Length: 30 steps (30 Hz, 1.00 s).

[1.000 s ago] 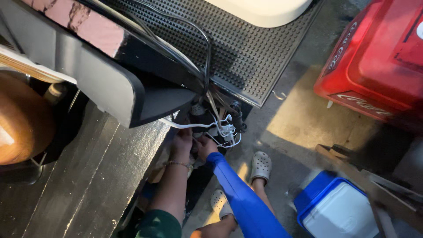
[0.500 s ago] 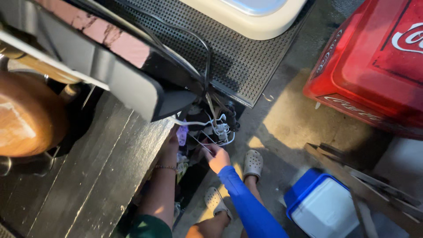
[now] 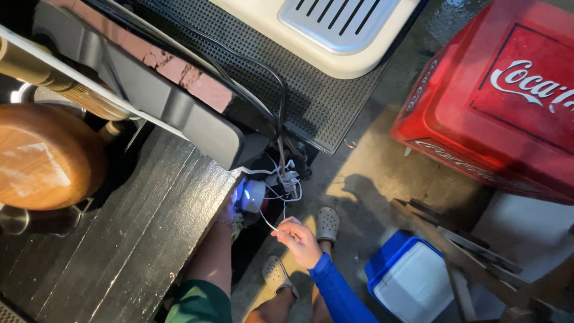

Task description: The person organizes items on a service cart, moving a container of straws, a napkin dispenser, and a small appliance. They then wipe a bottle with a cloth and plug in a small lamp.

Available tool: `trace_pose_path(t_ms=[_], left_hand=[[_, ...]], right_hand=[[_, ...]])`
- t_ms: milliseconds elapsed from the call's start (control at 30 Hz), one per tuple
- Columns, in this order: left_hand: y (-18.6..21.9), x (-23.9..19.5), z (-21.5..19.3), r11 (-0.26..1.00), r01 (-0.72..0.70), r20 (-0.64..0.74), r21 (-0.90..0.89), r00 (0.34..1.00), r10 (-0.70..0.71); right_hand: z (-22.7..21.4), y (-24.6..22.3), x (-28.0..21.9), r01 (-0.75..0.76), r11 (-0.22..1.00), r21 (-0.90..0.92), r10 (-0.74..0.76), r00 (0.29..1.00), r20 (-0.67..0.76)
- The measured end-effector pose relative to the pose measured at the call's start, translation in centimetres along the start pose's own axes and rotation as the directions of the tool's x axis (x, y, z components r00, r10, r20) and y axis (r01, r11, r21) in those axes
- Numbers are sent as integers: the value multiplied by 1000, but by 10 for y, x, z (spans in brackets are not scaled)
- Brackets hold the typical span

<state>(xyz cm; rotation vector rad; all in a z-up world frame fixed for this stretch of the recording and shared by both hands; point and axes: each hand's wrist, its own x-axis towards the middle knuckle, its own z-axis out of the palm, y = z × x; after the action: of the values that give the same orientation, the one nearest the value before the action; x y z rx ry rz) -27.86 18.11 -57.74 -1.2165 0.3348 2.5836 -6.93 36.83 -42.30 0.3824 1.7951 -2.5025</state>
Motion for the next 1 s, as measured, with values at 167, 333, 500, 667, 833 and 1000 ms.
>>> trace_pose_path(t_ms=[167,333,500,667,833,1000], left_hand=[[-9,-23,-38,905,21,-41,425,999,-4],[-26,-98,-40,539,157,-103,827,986,-130],[-34,-246,-27,282,476,-391,833,867,-307],[-45,-324,-10,324,805,-581,497,586,-565],[-51,-356,-8,-144,412,-433,900,883,-183],[-41,-398,-5,-436,-407,256,802,895,-365]], right_hand=[[6,-15,-27,77,975,-208,-73,997,26],[13,-52,-65,92,946,-311,-69,994,85],[26,-106,-99,69,939,-338,-13,986,166],[49,-161,-120,263,888,-376,-122,925,360],[72,-210,-141,67,953,-295,119,814,568],[87,-245,-155,-57,954,-293,231,764,603]])
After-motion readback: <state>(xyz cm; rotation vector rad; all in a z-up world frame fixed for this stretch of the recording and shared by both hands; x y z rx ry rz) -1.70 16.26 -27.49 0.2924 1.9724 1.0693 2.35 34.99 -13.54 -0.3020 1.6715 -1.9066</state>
